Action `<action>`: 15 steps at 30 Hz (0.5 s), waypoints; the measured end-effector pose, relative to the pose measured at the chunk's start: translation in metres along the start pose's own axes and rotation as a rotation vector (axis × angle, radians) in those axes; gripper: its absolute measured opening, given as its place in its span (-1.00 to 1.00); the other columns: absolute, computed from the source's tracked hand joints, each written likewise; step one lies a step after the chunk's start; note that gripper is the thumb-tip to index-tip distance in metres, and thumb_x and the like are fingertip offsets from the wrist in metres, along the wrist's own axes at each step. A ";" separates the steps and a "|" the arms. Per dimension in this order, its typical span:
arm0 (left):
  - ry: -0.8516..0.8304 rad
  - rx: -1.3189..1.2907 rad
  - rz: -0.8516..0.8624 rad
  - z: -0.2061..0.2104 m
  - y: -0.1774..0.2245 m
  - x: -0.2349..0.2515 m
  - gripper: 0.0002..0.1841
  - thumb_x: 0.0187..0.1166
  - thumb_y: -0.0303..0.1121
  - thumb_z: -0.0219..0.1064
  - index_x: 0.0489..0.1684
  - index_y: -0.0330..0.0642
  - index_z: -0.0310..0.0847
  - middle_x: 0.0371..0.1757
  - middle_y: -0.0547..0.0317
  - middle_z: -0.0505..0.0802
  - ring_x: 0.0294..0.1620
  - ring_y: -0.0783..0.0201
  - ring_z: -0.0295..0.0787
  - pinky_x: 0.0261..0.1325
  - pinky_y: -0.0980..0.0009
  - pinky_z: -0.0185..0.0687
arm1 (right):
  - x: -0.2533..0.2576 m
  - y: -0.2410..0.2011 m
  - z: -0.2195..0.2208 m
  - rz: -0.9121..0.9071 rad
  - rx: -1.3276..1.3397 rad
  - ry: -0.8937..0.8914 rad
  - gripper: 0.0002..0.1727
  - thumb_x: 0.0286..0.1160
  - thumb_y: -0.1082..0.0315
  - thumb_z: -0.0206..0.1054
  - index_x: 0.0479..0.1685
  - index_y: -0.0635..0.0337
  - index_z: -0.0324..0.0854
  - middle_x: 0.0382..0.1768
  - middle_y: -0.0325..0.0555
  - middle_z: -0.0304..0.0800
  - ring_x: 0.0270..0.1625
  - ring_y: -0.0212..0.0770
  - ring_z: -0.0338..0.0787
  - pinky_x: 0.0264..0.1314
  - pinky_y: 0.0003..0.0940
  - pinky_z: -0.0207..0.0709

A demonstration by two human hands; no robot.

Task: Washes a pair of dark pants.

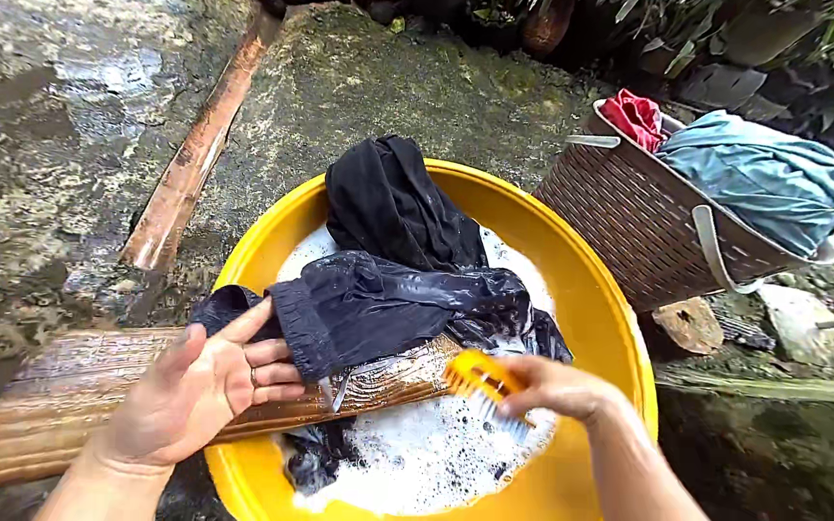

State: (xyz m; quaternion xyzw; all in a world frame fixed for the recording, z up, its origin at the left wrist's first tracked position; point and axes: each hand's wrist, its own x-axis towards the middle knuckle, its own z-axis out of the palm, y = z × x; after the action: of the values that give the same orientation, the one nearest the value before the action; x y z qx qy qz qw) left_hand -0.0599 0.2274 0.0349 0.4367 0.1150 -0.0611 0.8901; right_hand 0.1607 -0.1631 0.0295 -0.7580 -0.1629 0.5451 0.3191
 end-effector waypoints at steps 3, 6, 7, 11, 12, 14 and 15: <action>-0.007 -0.020 0.084 0.004 0.010 -0.005 0.04 0.33 0.53 0.24 0.90 0.39 0.01 0.33 -0.04 0.81 0.17 0.06 0.87 0.24 0.13 0.79 | 0.041 0.037 0.047 0.295 -0.339 -0.132 -0.39 0.30 0.27 0.65 0.39 0.23 0.65 0.18 0.27 0.78 0.25 0.20 0.76 0.39 0.30 0.53; 0.314 0.065 -0.091 0.008 -0.004 0.007 -0.28 0.70 0.34 -0.18 0.60 0.04 0.36 0.07 0.04 0.89 -0.02 0.16 0.90 0.14 0.19 0.82 | 0.062 0.059 0.099 0.503 -0.450 0.079 -0.37 0.32 0.15 0.58 0.34 0.36 0.63 0.27 0.40 0.73 0.40 0.37 0.69 0.45 0.44 0.46; 0.351 0.123 -0.204 0.010 -0.008 0.013 -0.33 0.80 0.23 -0.30 0.50 -0.05 0.42 0.03 0.05 0.89 -0.06 0.19 0.89 0.11 0.23 0.80 | 0.063 0.054 0.113 0.533 -0.430 0.102 -0.35 0.32 0.16 0.55 0.36 0.39 0.60 0.29 0.40 0.72 0.42 0.35 0.68 0.46 0.43 0.46; 0.476 0.347 -0.340 0.018 -0.019 0.040 -0.67 0.86 -0.15 0.05 0.14 -0.20 0.61 -0.31 0.07 0.85 -0.41 0.29 0.77 -0.23 0.39 0.74 | 0.058 0.008 0.118 0.190 -0.071 -0.204 -0.49 0.17 0.39 0.55 0.18 0.40 0.61 -0.05 0.19 0.79 0.00 0.03 0.80 0.14 0.09 0.65; 0.505 0.360 -0.298 0.018 -0.020 0.043 -0.74 0.82 -0.23 0.14 0.10 -0.24 0.62 -0.29 0.06 0.86 -0.38 0.29 0.80 -0.20 0.37 0.77 | 0.054 -0.009 0.114 0.030 0.055 -0.318 -0.50 0.14 0.42 0.52 0.17 0.34 0.60 -0.06 0.03 0.80 -0.03 -0.14 0.79 0.10 -0.06 0.67; 0.499 0.329 -0.185 0.021 -0.020 0.041 -0.77 0.81 -0.34 0.15 0.08 -0.29 0.67 -0.15 0.05 0.90 -0.16 0.25 0.89 0.03 0.29 0.83 | 0.046 -0.055 0.109 -0.269 0.236 -0.407 -0.43 0.17 0.37 0.52 0.30 0.28 0.61 0.06 -0.14 0.83 0.07 -0.37 0.79 0.18 -0.31 0.71; 0.470 0.299 -0.124 0.025 -0.018 0.035 -0.75 0.84 -0.35 0.08 0.06 -0.26 0.68 -0.12 0.08 0.91 -0.11 0.27 0.89 0.07 0.29 0.83 | 0.041 -0.083 0.111 -0.396 0.292 -0.336 -0.45 0.23 0.34 0.51 0.30 0.30 0.61 0.04 -0.15 0.82 0.06 -0.41 0.78 0.18 -0.38 0.70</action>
State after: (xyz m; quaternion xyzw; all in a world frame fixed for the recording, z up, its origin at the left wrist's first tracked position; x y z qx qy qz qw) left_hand -0.0256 0.1969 0.0269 0.5574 0.3345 -0.0289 0.7593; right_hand 0.0798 -0.0429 0.0329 -0.5565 -0.2781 0.6077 0.4936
